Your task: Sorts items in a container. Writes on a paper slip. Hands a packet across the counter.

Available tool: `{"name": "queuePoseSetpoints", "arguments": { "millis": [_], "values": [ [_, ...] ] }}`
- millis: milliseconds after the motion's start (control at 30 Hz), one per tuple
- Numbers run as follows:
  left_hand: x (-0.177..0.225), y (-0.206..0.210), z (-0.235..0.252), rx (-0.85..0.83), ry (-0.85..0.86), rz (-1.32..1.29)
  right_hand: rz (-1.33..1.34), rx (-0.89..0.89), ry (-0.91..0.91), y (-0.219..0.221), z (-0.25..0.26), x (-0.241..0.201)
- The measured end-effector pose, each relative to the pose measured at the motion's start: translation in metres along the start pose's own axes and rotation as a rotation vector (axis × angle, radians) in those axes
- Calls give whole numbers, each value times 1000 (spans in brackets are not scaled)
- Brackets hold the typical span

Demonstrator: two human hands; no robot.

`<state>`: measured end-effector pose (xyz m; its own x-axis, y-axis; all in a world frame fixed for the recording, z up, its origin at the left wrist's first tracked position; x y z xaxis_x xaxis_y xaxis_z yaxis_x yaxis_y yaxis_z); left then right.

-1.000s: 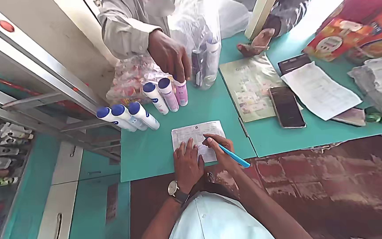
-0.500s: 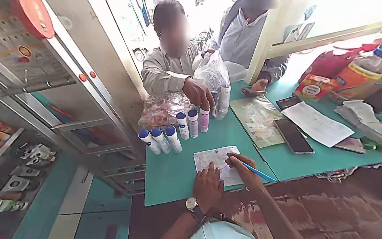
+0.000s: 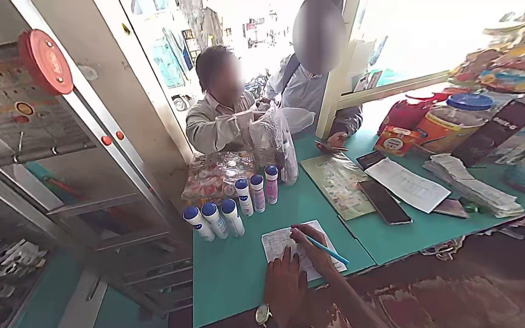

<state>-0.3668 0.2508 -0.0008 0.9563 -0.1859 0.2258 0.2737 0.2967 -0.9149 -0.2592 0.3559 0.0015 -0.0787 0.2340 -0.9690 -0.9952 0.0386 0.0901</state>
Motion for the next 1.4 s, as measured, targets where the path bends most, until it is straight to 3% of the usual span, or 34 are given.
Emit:
{"name": "queuePoseSetpoints", "arguments": {
  "millis": [767, 1400],
  "values": [
    [1, 1, -3, 0, -37, 29, -113, -99, -49, 8, -7, -2],
    [1, 6, -5, 79, 46, 111, -96, -108, -77, 6, -7, -3]
  ]
}}
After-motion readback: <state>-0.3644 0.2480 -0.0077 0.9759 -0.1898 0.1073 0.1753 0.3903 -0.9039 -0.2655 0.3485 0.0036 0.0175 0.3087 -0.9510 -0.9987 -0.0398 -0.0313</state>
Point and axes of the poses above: each hand's wrist, its own z-axis towards the middle knuckle, its own y-axis out of the palm, x = y × z, the point moved 6 cm from there along z, towards the middle knuckle, and after that the axes turned 10 degrees about x, right-handed, at the moved point
